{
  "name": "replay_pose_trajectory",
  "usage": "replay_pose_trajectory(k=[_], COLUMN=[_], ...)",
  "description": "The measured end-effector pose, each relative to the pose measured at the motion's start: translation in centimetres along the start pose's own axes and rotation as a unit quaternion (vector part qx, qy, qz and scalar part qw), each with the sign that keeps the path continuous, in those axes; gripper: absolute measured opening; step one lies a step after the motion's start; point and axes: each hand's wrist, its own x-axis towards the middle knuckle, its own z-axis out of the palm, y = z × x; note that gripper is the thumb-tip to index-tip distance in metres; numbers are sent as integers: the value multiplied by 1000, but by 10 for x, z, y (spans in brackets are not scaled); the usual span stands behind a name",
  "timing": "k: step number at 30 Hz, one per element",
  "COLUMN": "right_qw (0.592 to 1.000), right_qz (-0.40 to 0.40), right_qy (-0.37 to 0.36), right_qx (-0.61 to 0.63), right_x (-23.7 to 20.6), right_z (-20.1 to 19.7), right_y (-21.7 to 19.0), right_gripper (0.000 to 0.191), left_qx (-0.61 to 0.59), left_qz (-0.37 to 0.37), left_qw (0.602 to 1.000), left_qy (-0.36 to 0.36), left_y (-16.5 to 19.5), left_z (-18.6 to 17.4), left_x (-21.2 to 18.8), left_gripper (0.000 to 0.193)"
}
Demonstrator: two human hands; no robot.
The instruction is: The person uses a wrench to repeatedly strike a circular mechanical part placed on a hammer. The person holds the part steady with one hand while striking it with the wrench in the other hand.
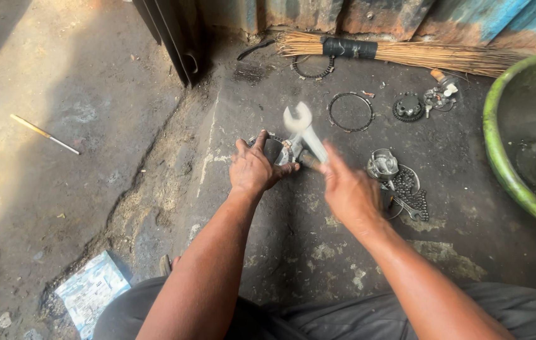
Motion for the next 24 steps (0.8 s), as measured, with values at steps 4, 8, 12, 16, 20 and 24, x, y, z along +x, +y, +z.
replay_pose_trajectory(k=[4, 8, 12, 16, 20, 24], right_qw=[991, 999, 987, 999, 998, 995], right_qz=[51, -38, 12, -21, 7, -9], right_qy=[-112, 31, -142, -45, -60, -57], right_qx=[-57, -11, -75, -1, -37, -83], right_x=[2, 5, 3, -2, 2, 2], right_z=[4, 8, 10, 6, -3, -7], right_y=[6, 9, 6, 0, -1, 6], right_gripper=[55, 55, 57, 56, 57, 57], left_qx=[10, 7, 6, -9, -10, -12], left_qz=[-14, -1, -16, -6, -6, -26], left_qw=[999, 1000, 999, 1000, 1000, 999], left_qy=[-30, 3, -36, -4, 4, -18], left_y=[2, 1, 2, 2, 4, 4], left_z=[-1, -1, 0, 0, -3, -6], left_x=[1, 0, 0, -3, -4, -5], left_gripper=[130, 129, 132, 130, 128, 130])
